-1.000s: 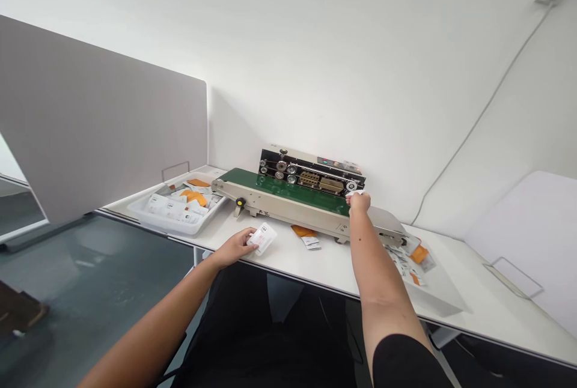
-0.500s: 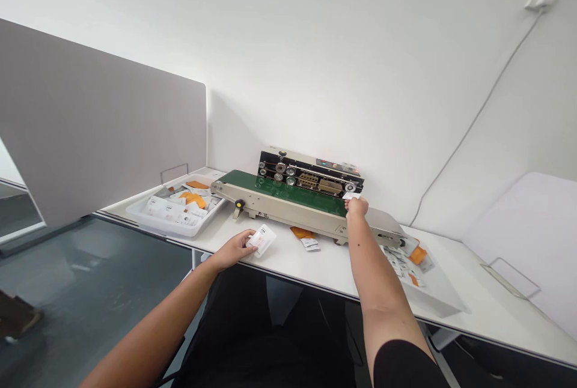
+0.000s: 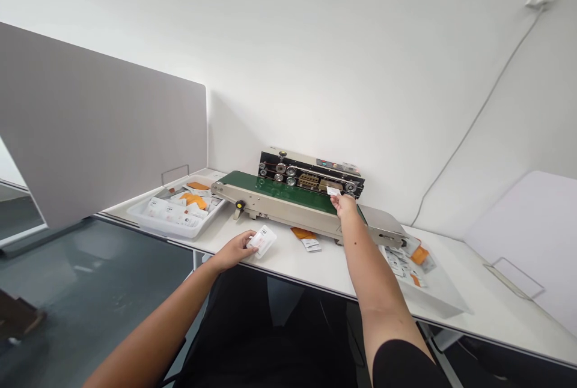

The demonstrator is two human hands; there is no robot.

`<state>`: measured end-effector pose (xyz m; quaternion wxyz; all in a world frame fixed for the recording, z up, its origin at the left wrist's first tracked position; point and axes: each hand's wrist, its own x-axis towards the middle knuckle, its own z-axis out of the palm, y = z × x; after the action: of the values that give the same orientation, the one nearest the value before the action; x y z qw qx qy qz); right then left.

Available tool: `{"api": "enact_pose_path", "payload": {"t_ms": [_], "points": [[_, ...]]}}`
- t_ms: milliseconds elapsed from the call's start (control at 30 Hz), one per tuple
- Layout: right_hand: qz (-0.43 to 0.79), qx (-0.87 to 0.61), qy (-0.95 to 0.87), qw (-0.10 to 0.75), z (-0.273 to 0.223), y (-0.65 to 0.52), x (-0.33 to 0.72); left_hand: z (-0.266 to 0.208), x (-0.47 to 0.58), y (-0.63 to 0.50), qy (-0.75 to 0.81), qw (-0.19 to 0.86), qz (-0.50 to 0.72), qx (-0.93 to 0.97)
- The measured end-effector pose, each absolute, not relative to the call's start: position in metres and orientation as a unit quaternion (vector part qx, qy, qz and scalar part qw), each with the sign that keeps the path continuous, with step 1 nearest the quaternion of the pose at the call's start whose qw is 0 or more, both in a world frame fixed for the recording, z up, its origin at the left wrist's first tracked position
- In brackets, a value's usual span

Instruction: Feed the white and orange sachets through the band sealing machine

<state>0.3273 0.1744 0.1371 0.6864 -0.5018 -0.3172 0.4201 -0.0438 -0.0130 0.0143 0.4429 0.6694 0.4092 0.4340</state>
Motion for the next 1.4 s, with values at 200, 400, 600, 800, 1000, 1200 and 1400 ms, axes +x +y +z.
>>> {"api": "enact_pose_path", "payload": {"t_ms": [200, 400, 600, 800, 1000, 1200, 1400], "points": [[0.099, -0.519, -0.477, 0.703, 0.101, 0.105, 0.271, 0.012, -0.043, -0.011, 0.399, 0.455, 0.449, 0.658], [0.456, -0.375, -0.647, 0.482, 0.004, 0.039, 0.172, 0.008, -0.042, -0.008, 0.392, 0.425, 0.454, 0.677], [0.619, -0.308, -0.559, 0.458, -0.024, 0.035, 0.156, 0.007, -0.045, -0.011, 0.387, 0.405, 0.403, 0.724], [0.686, -0.287, -0.564, 0.358, -0.016, 0.031, 0.172, 0.014, -0.052, -0.017, 0.346, 0.481, 0.433, 0.679], [0.642, -0.308, -0.580, 0.395, -0.025, 0.029, 0.166, 0.006, -0.050, -0.015, 0.379, 0.488, 0.407, 0.672], [0.633, -0.302, -0.573, 0.424, -0.026, 0.032, 0.167, 0.006, -0.048, -0.013, 0.391, 0.488, 0.435, 0.647], [0.596, -0.323, -0.640, 0.362, -0.025, 0.022, 0.167, 0.012, -0.046, -0.018, 0.402, 0.478, 0.435, 0.648]]}}
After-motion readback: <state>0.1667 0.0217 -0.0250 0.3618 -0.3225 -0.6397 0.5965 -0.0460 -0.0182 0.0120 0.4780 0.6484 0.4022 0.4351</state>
